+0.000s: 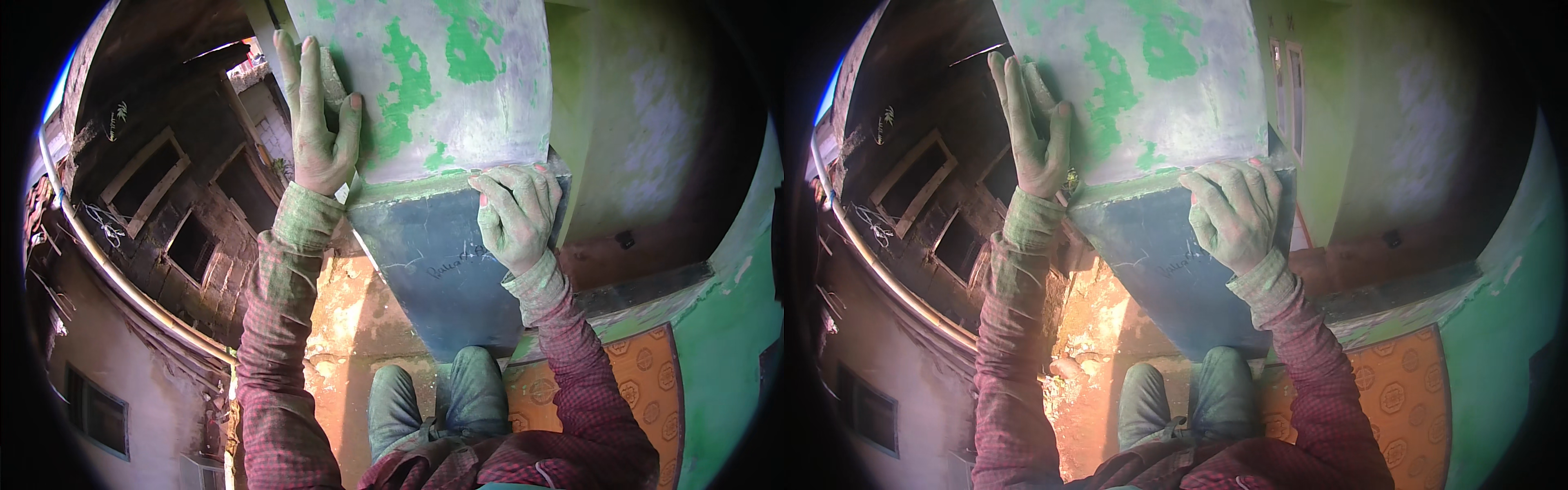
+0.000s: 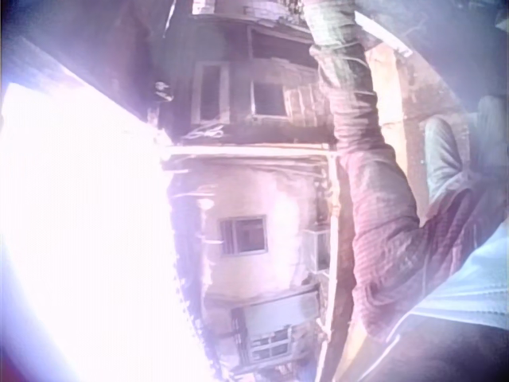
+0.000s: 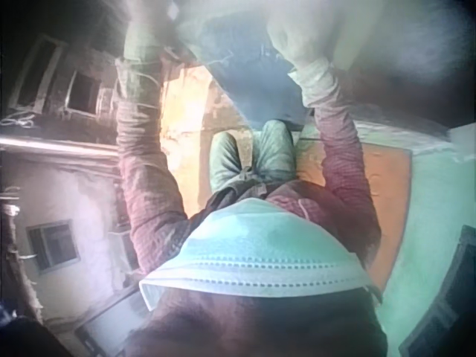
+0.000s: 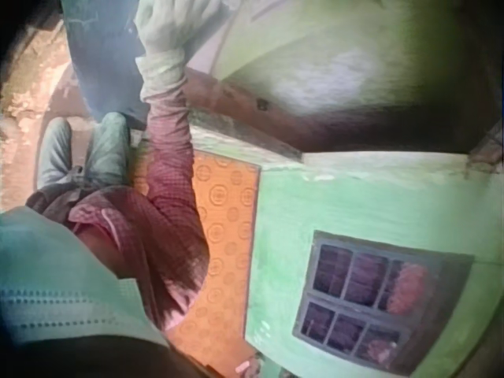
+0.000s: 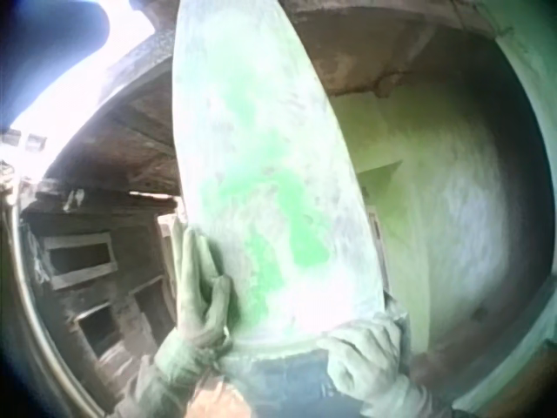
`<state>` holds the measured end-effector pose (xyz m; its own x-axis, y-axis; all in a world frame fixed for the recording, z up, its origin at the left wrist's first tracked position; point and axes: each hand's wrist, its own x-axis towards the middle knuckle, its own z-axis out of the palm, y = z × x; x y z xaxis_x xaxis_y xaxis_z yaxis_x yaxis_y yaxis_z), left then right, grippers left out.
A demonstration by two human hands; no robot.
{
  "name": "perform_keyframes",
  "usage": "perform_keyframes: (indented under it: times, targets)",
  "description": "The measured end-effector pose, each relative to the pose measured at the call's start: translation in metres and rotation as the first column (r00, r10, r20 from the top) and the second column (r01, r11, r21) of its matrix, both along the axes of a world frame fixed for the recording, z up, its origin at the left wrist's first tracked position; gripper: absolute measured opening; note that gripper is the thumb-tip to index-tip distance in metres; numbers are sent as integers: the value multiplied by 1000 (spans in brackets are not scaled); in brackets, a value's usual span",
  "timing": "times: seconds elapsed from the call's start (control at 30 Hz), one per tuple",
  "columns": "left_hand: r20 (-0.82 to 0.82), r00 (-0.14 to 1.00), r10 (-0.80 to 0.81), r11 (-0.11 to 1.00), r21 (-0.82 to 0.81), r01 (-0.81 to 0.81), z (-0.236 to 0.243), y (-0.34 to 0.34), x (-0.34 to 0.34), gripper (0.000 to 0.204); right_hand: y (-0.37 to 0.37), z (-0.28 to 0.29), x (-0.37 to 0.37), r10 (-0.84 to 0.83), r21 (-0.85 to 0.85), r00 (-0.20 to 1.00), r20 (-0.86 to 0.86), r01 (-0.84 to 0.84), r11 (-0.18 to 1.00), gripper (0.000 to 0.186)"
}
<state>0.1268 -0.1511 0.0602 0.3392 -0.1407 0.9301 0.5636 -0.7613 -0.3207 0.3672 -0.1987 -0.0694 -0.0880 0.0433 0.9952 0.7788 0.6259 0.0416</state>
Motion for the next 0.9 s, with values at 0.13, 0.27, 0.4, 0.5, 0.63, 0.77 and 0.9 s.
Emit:
perform_keyframes:
  times: [0.13,0.27,0.4,0.5,0.63,0.77,0.9]
  targets:
    - [389,887,-247,891,-269,366,-12,-1,14,98,-3,5,-1,-13,-23,1000,-14,13,1000,27]
    - [659,694,-290,589,-449,672,-24,-8,18,93,-9,18,-17,7,-42,1000,-26,-8,999,26]
    - [661,724,-197,548,-538,641,-33,-20,22,62,-10,45,-43,228,-113,971,-74,-236,965,30]
    - [722,653,-229,544,-461,701,-32,-29,26,63,-14,64,-62,358,-167,922,-150,-380,910,32]
    - [765,578,-284,429,-438,790,-34,-17,18,66,-9,80,-82,449,-205,873,-190,-482,852,35]
    - [797,511,-322,303,-424,853,-33,-20,19,58,-2,83,-92,502,-285,825,-257,-562,777,37]
    - [794,507,-336,277,-431,859,-34,-23,20,55,-1,81,-99,437,-187,859,-265,-490,851,38]
